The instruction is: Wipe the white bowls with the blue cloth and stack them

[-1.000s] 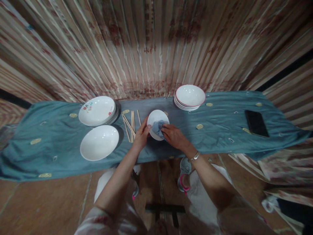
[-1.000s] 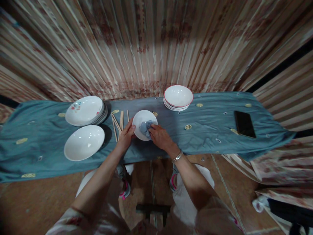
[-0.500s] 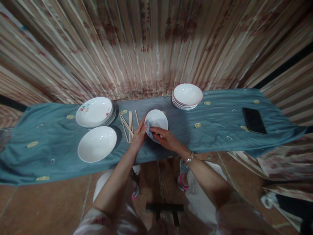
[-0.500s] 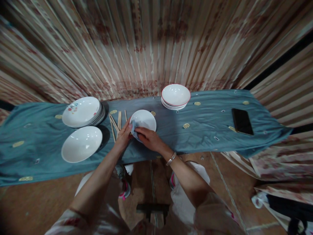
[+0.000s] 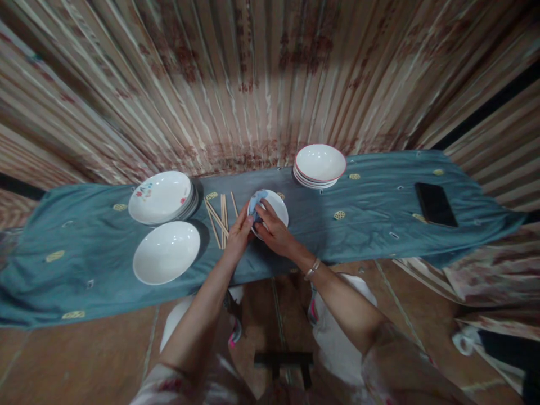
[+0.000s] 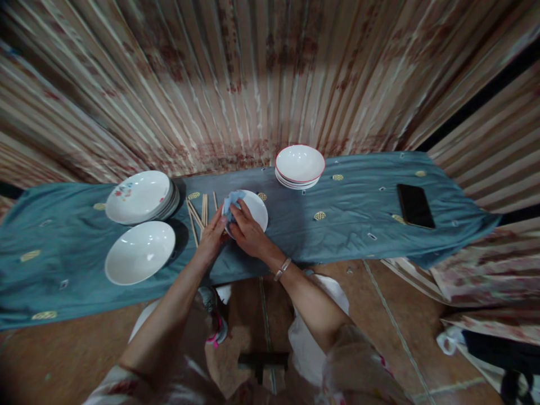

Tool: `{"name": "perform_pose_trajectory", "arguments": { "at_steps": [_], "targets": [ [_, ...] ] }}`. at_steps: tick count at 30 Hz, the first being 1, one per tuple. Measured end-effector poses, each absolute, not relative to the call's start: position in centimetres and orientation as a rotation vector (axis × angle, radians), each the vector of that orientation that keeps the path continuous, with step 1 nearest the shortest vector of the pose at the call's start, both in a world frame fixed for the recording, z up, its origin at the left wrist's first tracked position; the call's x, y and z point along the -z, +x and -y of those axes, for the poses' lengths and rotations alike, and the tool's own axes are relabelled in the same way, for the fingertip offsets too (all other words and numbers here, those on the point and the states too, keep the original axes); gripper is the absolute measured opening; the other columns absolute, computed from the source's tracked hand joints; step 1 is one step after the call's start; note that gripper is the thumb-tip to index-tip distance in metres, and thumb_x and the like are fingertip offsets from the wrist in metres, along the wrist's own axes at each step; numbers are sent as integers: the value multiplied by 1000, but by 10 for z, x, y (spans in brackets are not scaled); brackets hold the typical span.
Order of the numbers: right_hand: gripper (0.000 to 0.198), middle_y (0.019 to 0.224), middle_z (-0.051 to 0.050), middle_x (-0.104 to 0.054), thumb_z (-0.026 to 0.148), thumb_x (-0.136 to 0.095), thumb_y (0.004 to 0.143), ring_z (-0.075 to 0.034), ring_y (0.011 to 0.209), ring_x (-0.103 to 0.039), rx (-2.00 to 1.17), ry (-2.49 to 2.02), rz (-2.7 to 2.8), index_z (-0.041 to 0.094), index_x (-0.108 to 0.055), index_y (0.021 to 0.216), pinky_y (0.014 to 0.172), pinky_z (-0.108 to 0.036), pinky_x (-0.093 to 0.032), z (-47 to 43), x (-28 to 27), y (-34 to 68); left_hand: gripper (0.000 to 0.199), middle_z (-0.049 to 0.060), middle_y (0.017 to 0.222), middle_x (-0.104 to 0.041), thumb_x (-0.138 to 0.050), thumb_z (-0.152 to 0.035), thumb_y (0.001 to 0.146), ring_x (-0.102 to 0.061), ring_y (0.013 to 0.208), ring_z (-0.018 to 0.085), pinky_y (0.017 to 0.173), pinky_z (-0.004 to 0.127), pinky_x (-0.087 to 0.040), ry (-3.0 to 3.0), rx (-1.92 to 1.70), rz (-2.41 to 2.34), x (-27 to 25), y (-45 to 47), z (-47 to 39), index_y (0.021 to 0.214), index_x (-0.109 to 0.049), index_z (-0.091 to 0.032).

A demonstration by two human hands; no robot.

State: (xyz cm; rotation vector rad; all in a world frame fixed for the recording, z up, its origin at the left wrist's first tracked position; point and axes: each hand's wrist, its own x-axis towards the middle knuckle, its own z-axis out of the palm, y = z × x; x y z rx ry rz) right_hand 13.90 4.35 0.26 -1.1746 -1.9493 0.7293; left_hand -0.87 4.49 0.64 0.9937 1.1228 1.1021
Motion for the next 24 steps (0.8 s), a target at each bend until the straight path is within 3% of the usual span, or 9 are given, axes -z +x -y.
{"name": "perform_pose_trajectory", "arguments": {
  "at_steps": [5, 9, 12, 19, 24],
  "targets": [
    [62, 170, -19, -18, 30, -40, 102, -27, 159, -18, -611, -1287, 1946, 11, -26, 160, 127, -51, -26, -46, -1, 135, 79, 7, 144, -61, -76, -55, 79, -67, 109, 26, 80, 32, -63, 1002, -1103, -1121, -12, -7, -42, 150, -52, -29],
    [63, 168, -29, -15, 23, -41, 101, -33, 157, -22, -518, -1382, 2003, 0, -27, 157, 124, -51, -33, -50, -5, 136, 80, 10, 135, -66, -76, -52, 79, -69, 104, 26, 78, 34, -63, 999, -1097, -1122, -12, -7, -42, 151, -51, -26],
    [61, 166, -32, -19, 17, -43, 98, -35, 156, -26, -410, -1467, 2048, -1, -32, 155, 122, -52, -35, -51, -7, 139, 79, 8, 128, -69, -77, -50, 78, -69, 98, 24, 77, 35, -63, 977, -1092, -1135, -10, -7, -43, 150, -52, -27],
    [53, 166, -25, -27, 13, -41, 97, -35, 145, -45, -166, -1656, 2159, 6, -44, 150, 112, -51, -43, -46, -9, 149, 80, 9, 124, -70, -77, -51, 77, -69, 100, 25, 77, 35, -63, 977, -1099, -1126, -11, -7, -43, 149, -53, -26],
    [49, 165, -22, -32, 12, -39, 98, -35, 139, -49, -81, -1702, 2203, 7, -49, 145, 105, -51, -46, -44, -8, 158, 82, 9, 122, -71, -78, -52, 76, -69, 101, 26, 75, 33, -62, 978, -1095, -1133, -10, -6, -44, 150, -52, -25]
  ]
}}
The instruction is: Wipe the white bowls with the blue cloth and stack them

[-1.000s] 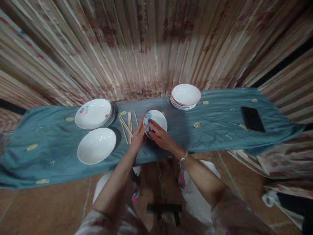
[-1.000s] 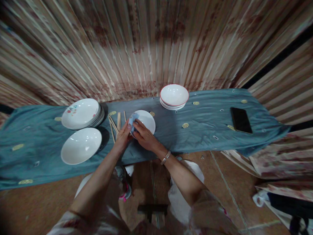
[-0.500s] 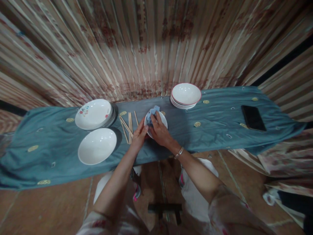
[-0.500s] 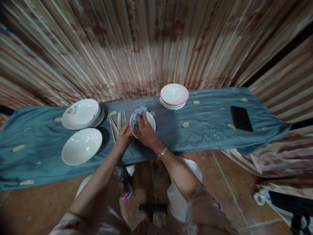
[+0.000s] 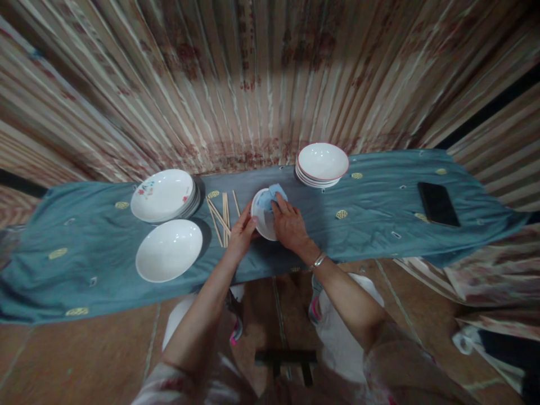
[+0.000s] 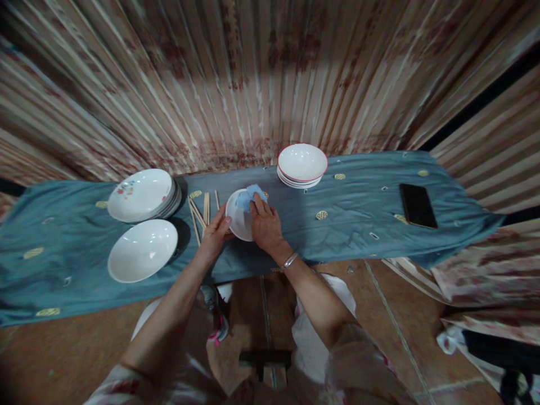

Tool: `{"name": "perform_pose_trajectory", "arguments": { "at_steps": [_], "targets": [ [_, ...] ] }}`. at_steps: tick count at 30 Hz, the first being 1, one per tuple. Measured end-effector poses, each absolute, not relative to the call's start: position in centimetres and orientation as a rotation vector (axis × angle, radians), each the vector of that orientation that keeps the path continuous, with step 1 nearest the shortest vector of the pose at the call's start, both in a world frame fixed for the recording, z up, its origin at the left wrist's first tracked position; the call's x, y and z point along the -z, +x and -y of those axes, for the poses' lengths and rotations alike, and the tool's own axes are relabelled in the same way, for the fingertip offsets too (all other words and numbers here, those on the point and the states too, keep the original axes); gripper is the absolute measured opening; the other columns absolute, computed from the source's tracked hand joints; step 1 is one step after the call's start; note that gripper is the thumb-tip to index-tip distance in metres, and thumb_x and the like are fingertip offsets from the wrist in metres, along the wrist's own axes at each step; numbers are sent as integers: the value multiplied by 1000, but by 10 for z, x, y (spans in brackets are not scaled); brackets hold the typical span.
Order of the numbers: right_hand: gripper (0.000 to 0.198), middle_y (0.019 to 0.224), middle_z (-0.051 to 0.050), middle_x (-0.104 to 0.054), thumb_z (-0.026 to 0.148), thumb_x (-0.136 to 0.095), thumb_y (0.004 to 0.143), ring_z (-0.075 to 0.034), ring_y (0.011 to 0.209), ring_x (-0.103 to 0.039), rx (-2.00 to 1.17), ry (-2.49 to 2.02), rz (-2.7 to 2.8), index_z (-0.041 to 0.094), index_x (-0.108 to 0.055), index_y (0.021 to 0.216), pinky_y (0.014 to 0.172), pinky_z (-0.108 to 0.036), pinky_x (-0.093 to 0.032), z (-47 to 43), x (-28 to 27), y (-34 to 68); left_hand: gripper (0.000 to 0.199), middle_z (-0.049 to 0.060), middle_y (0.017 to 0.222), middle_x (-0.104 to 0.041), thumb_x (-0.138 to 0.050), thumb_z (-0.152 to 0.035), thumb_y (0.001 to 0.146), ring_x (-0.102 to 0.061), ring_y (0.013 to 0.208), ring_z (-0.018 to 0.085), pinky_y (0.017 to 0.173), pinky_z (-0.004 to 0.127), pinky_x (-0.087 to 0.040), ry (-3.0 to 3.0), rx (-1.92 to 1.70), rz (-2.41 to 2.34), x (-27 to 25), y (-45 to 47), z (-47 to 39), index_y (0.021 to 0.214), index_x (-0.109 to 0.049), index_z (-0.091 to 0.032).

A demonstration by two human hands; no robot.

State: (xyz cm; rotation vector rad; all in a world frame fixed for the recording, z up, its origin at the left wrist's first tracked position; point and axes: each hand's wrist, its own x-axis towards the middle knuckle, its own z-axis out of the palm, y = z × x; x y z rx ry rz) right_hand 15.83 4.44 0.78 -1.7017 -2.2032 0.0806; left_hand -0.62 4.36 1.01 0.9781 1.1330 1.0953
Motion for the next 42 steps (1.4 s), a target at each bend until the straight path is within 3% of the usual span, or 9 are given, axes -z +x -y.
{"name": "perform_pose_trajectory", "arguments": {
  "at_steps": [13, 16, 19, 24, 27, 32, 42],
  "targets": [
    [35, 147, -22, -57, 9, -43, 96, -35, 131, -55, -145, -1714, 2344, 6, -70, 118, 101, -50, -50, -31, -13, 177, 81, 9, 123, -71, -78, -52, 76, -69, 103, 27, 77, 35, -63, 957, -1109, -1140, -10, -5, -45, 149, -53, -27],
    [31, 138, -22, -64, 8, -46, 94, -31, 127, -60, -202, -1640, 2374, 8, -72, 111, 108, -47, -48, -30, -13, 180, 81, 9, 127, -69, -77, -53, 77, -68, 104, 26, 74, 33, -63, 961, -1099, -1147, -10, -4, -44, 150, -52, -27],
    [28, 129, -20, -70, 7, -50, 91, -27, 124, -64, -277, -1535, 2366, 10, -74, 106, 114, -43, -45, -30, -11, 182, 81, 8, 127, -69, -77, -54, 77, -68, 102, 24, 75, 31, -63, 957, -1097, -1141, -10, -4, -44, 150, -52, -29],
    [25, 121, -14, -75, 11, -54, 90, -25, 115, -69, -462, -1429, 2281, 15, -77, 100, 107, -42, -52, -30, -7, 182, 80, 7, 126, -70, -78, -56, 75, -68, 98, 23, 73, 29, -63, 967, -1105, -1141, -7, -5, -45, 148, -55, -30],
    [26, 122, -11, -76, 13, -54, 91, -23, 114, -71, -595, -1371, 2256, 18, -78, 100, 104, -40, -54, -32, -6, 181, 80, 7, 130, -68, -78, -57, 75, -68, 100, 22, 71, 29, -63, 980, -1109, -1133, -7, -5, -44, 147, -55, -30],
    [31, 128, -14, -73, 14, -53, 93, -24, 123, -68, -798, -1226, 2173, 15, -77, 112, 105, -41, -53, -38, -2, 175, 80, 8, 134, -66, -77, -53, 77, -68, 100, 21, 76, 31, -63, 962, -1103, -1129, -8, -4, -43, 149, -53, -28],
    [37, 149, -15, -57, 18, -49, 96, -23, 140, -54, -803, -1106, 2067, 16, -67, 128, 120, -44, -41, -43, 12, 161, 79, 7, 152, -55, -77, -51, 79, -64, 120, 28, 74, 26, -63, 956, -1097, -1139, -9, -3, -42, 151, -51, -29]
  ]
}}
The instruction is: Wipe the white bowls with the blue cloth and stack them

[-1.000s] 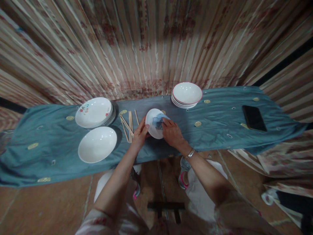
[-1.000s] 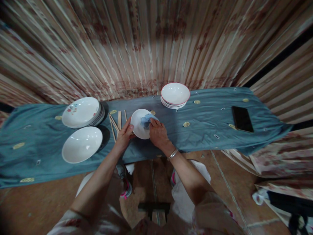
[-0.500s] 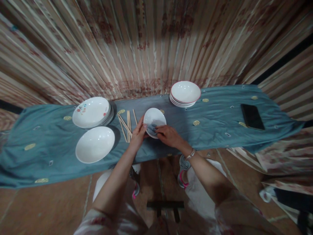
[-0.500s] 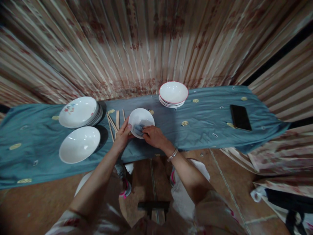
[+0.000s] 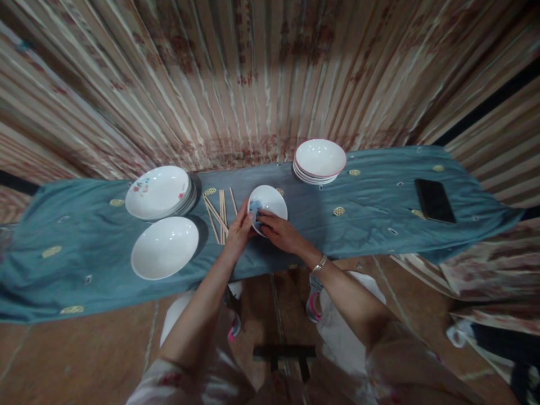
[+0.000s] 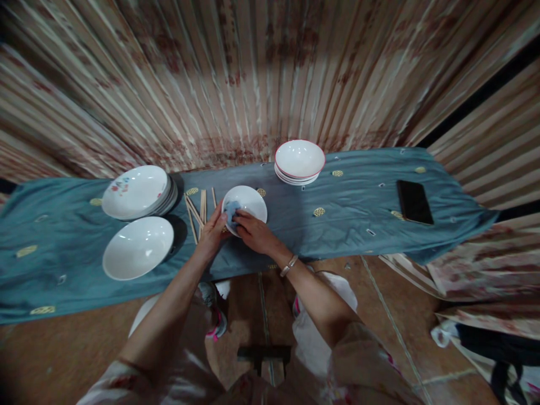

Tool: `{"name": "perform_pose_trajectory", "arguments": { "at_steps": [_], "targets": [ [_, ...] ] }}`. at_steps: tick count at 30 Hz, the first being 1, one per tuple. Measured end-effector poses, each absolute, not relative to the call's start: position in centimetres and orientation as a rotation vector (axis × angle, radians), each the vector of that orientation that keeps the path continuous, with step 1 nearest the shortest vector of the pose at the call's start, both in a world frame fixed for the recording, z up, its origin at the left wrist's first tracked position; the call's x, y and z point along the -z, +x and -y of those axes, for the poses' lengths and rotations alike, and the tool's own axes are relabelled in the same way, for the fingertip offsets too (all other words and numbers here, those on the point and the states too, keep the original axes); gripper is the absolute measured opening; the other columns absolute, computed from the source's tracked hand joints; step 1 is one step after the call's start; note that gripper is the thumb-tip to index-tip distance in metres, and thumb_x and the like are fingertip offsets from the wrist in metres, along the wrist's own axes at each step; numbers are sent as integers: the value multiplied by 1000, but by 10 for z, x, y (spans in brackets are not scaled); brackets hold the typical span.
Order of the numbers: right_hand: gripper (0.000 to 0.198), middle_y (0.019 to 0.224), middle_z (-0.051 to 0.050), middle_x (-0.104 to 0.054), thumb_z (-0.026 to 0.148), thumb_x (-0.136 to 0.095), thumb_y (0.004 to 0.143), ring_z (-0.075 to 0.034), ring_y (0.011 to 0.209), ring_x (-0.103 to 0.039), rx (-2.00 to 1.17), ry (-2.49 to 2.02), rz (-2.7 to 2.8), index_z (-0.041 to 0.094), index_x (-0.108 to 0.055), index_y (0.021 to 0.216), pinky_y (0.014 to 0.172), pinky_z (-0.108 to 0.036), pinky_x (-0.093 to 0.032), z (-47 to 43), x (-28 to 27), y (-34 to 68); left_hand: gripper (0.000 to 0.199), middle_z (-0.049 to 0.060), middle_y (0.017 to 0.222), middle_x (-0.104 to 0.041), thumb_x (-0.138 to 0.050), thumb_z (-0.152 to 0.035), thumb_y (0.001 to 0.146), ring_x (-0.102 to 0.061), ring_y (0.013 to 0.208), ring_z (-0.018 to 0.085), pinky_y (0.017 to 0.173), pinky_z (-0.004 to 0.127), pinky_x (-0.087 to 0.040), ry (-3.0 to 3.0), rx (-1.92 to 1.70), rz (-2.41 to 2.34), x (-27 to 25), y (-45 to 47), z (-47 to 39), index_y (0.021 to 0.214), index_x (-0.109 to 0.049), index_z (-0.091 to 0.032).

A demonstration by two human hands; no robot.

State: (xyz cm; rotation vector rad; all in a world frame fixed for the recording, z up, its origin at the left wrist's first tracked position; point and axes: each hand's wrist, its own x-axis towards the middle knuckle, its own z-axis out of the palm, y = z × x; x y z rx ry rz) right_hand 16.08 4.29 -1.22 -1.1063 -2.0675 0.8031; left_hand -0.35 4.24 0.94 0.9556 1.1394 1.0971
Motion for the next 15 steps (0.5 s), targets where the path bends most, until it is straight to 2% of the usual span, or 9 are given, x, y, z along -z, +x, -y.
{"name": "perform_pose_trajectory", "arguments": {
  "at_steps": [7, 11, 15],
  "targets": [
    [43, 159, -16, -45, 17, -48, 96, -23, 150, -40, -751, -1138, 2092, 15, -59, 138, 125, -45, -34, -48, 16, 159, 79, 6, 151, -57, -75, -51, 81, -61, 125, 28, 77, 28, -63, 994, -1091, -1125, -7, -4, -43, 153, -47, -30],
    [47, 162, -19, -38, 17, -45, 96, -25, 151, -38, -687, -1202, 2120, 10, -54, 142, 126, -44, -32, -50, 14, 157, 79, 7, 145, -60, -75, -50, 82, -65, 115, 25, 84, 33, -63, 970, -1090, -1115, -8, -5, -43, 153, -47, -30],
    [48, 163, -21, -36, 17, -44, 96, -27, 150, -40, -611, -1257, 2164, 9, -52, 143, 125, -46, -33, -50, 9, 158, 77, 7, 137, -64, -75, -52, 81, -66, 107, 23, 80, 33, -64, 978, -1084, -1118, -8, -5, -43, 151, -49, -32]
  ]
}}
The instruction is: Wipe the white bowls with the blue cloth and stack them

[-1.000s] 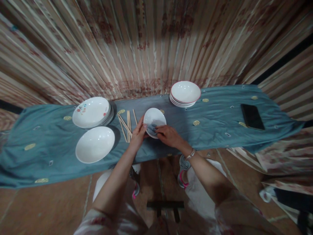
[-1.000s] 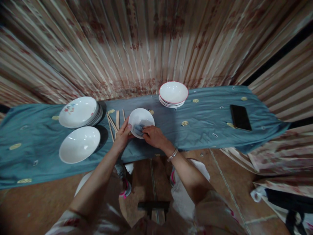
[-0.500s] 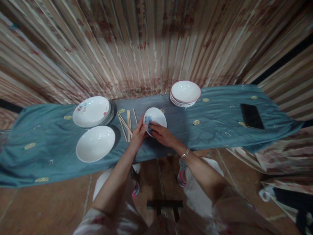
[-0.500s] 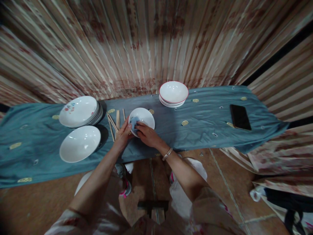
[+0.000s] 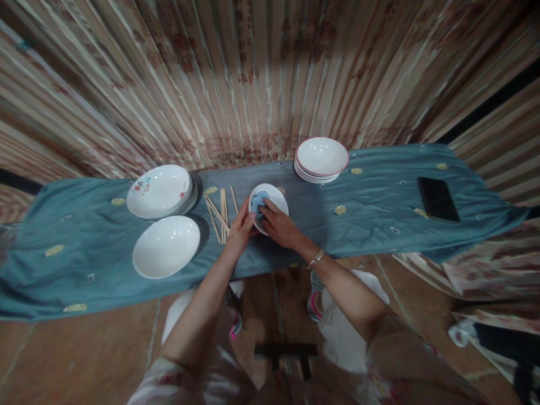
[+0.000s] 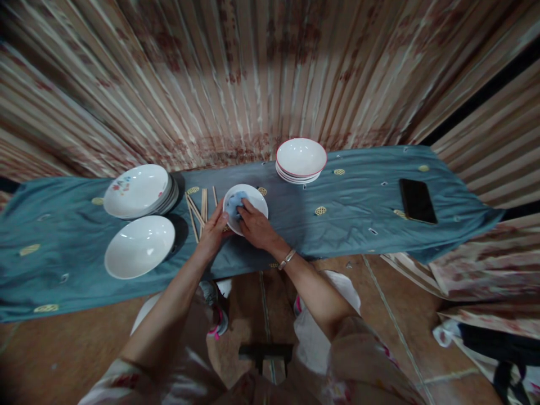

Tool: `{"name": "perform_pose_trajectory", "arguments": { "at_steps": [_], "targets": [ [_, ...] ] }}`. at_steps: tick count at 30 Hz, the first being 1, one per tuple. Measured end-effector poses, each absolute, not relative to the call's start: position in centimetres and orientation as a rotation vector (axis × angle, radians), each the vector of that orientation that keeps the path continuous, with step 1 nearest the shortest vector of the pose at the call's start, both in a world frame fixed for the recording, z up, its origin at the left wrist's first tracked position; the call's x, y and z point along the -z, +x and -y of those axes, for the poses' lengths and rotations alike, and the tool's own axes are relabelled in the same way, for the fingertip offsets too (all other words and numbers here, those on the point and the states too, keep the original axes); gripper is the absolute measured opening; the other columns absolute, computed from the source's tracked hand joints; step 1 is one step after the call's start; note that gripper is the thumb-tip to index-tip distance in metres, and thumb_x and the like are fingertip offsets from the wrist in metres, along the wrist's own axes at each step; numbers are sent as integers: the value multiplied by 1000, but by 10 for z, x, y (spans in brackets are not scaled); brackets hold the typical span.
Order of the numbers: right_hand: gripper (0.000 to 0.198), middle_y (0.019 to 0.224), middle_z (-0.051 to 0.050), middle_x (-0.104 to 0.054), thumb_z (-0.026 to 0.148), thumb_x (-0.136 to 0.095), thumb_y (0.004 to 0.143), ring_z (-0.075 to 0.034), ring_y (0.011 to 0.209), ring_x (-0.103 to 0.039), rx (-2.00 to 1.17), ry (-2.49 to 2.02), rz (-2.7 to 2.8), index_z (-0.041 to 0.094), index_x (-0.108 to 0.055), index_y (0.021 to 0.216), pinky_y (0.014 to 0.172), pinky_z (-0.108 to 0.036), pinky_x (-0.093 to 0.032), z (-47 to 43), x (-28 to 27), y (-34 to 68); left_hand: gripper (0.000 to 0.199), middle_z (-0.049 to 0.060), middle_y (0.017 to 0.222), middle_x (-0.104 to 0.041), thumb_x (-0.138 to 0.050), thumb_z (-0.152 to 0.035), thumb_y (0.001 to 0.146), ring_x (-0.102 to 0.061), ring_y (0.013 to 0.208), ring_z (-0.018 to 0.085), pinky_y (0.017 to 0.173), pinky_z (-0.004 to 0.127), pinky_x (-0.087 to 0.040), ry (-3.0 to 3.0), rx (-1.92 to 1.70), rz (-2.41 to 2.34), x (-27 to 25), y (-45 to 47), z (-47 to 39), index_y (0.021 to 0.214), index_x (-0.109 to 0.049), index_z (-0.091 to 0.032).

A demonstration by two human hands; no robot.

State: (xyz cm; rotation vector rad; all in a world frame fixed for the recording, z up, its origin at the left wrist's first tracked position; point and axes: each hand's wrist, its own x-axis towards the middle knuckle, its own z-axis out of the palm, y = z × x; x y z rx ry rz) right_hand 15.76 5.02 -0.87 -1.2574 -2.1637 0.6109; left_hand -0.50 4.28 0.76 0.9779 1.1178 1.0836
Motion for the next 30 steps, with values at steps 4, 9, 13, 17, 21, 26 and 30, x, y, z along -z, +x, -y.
{"name": "perform_pose_trajectory", "arguments": {
  "at_steps": [4, 9, 13, 17, 21, 26, 30],
  "targets": [
    [45, 162, -24, -37, 18, -43, 98, -29, 148, -43, -503, -1372, 2241, 6, -54, 141, 123, -47, -35, -47, -3, 159, 81, 9, 133, -65, -75, -56, 79, -64, 106, 25, 72, 30, -63, 998, -1091, -1142, -8, -5, -42, 151, -51, -28],
    [38, 159, -20, -44, 19, -44, 100, -31, 137, -54, -392, -1633, 2345, 9, -62, 132, 113, -47, -46, -40, -24, 160, 85, 9, 135, -64, -75, -60, 76, -63, 108, 26, 71, 31, -62, 1011, -1078, -1156, -9, -5, -42, 151, -50, -28],
    [34, 150, -18, -55, 17, -42, 101, -28, 130, -59, -378, -1687, 2429, 11, -70, 119, 111, -42, -47, -38, -33, 166, 88, 10, 136, -64, -74, -63, 76, -63, 113, 28, 71, 30, -62, 1027, -1075, -1164, -11, -5, -42, 153, -48, -27],
    [30, 137, -19, -66, 14, -46, 99, -25, 126, -63, -456, -1605, 2425, 10, -74, 110, 114, -39, -44, -40, -29, 176, 89, 9, 140, -62, -73, -65, 76, -62, 116, 29, 72, 30, -62, 1043, -1068, -1152, -12, -5, -41, 152, -48, -29],
    [26, 123, -16, -74, 14, -51, 95, -25, 118, -68, -606, -1438, 2348, 13, -77, 101, 108, -41, -49, -44, -19, 186, 85, 8, 142, -62, -73, -65, 77, -63, 115, 29, 74, 31, -63, 1042, -1073, -1159, -12, -4, -41, 152, -49, -30],
    [25, 110, -9, -79, 14, -54, 92, -21, 102, -73, -869, -1245, 2225, 17, -78, 98, 95, -36, -54, -46, -9, 190, 84, 9, 146, -59, -73, -62, 78, -67, 108, 27, 78, 34, -63, 1024, -1083, -1142, -13, -5, -41, 152, -49, -30],
    [25, 104, -6, -79, 18, -55, 92, -18, 94, -73, -1053, -1122, 2024, 17, -77, 103, 88, -31, -55, -42, -7, 184, 82, 9, 141, -62, -73, -60, 80, -68, 99, 23, 79, 35, -63, 1031, -1087, -1146, -12, -5, -41, 152, -49, -30]
  ]
}}
